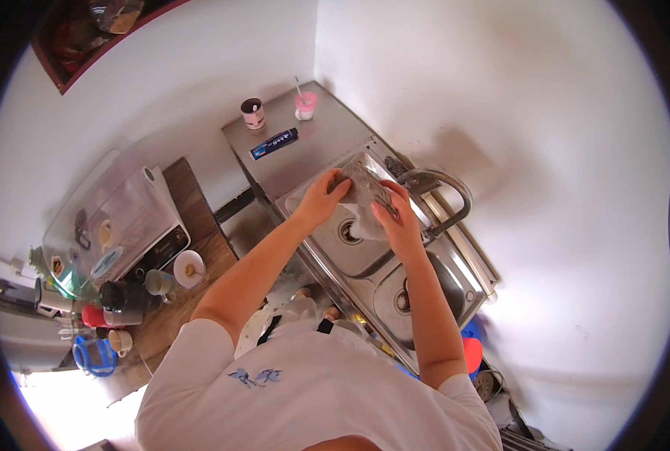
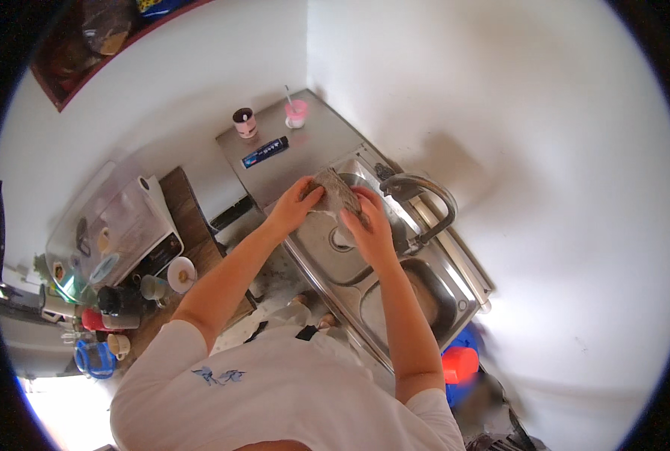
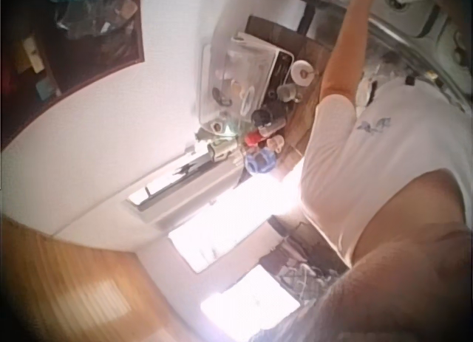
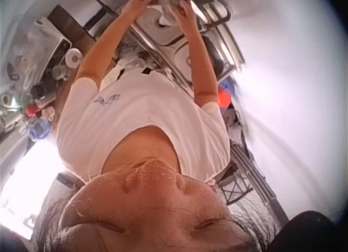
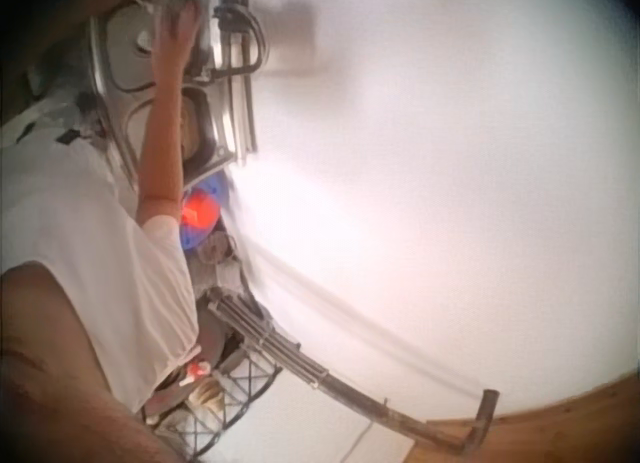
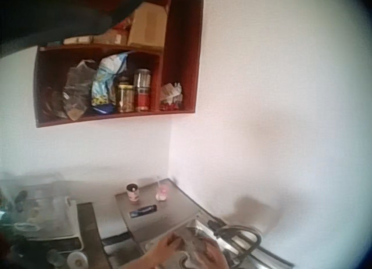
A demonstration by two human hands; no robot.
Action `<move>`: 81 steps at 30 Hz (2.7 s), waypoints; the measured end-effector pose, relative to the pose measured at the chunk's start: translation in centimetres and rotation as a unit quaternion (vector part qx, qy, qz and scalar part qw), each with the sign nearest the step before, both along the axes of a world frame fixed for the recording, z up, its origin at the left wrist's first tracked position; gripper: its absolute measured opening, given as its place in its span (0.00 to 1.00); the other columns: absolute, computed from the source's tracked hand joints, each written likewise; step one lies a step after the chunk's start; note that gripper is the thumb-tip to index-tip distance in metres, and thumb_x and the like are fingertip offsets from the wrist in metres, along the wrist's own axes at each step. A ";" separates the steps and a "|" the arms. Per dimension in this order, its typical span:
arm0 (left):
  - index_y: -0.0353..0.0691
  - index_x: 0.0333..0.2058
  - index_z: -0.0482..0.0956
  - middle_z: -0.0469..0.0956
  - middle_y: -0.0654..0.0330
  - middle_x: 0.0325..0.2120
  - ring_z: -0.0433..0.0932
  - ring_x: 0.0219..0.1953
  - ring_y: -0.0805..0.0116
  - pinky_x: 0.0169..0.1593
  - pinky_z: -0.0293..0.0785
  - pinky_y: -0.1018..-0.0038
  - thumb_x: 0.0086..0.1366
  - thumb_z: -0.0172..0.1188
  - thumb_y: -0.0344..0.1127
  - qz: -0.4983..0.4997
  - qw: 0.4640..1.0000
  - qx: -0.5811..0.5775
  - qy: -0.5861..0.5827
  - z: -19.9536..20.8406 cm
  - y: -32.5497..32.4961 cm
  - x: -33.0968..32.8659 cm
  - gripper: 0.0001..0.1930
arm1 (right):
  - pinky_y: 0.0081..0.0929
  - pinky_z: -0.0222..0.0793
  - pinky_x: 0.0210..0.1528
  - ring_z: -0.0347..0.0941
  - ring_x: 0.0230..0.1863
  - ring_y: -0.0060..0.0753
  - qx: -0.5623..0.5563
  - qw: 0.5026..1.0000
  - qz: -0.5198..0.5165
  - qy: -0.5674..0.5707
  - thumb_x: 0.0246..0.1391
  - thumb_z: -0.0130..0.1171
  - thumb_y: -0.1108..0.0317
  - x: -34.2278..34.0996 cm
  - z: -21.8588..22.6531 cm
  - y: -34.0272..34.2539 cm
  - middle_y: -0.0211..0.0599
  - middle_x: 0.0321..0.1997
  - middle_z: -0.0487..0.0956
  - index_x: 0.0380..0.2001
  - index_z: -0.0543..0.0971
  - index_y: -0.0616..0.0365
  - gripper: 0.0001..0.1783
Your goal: The person carries a kettle from the kitchen to a table in an adjacent room and places it down. They then return to the kitchen sink, wash a cloth, and use it to wipe the sink area and a wooden countertop. The person also wipes and rearranges various cups, mugs, and a plastic container on the counter.
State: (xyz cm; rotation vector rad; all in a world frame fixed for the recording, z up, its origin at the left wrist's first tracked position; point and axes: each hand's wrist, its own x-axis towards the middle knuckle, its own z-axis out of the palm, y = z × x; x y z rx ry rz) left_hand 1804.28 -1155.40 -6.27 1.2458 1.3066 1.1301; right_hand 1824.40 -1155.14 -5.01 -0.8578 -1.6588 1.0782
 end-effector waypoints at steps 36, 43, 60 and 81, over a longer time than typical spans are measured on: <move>0.38 0.49 0.70 0.60 0.69 0.21 0.61 0.17 0.79 0.24 0.61 0.80 0.72 0.46 0.51 -0.238 0.490 -0.433 -0.718 -1.7 -0.1 5.1 0.21 | 0.36 0.71 0.46 0.71 0.46 0.37 -0.321 0.823 0.051 0.465 0.59 0.60 0.56 -1.7 -4.8 4.7 0.36 0.54 0.70 0.53 0.69 0.49 0.22; 0.36 0.36 0.77 0.72 0.61 0.20 0.75 0.25 0.69 0.31 0.73 0.70 0.67 0.55 0.47 -0.360 0.897 -0.251 -0.051 -8.1 2.7 4.9 0.17 | 0.23 0.54 0.19 0.53 0.15 0.20 -0.487 0.855 -0.048 0.169 0.60 0.51 0.38 -1.4 -6.4 7.6 0.25 0.16 0.59 0.23 0.63 0.51 0.28; 0.31 0.35 0.75 0.78 0.42 0.29 0.79 0.36 0.43 0.35 0.74 0.52 0.66 0.52 0.47 -0.177 0.915 -0.038 0.361 -16.1 4.6 6.4 0.20 | 0.39 0.70 0.53 0.68 0.58 0.49 -0.494 0.811 -0.302 -0.089 0.59 0.55 0.51 -2.7 -15.5 10.7 0.58 0.56 0.69 0.56 0.70 0.62 0.30; 0.39 0.24 0.72 0.71 0.65 0.20 0.67 0.20 0.76 0.26 0.63 0.77 0.62 0.59 0.35 -0.486 0.820 -0.302 -0.028 -7.5 7.4 1.1 0.10 | 0.35 0.75 0.33 0.76 0.35 0.43 0.235 0.760 0.047 -0.604 0.46 0.59 0.70 1.1 -5.9 6.1 0.37 0.36 0.73 0.40 0.76 0.54 0.14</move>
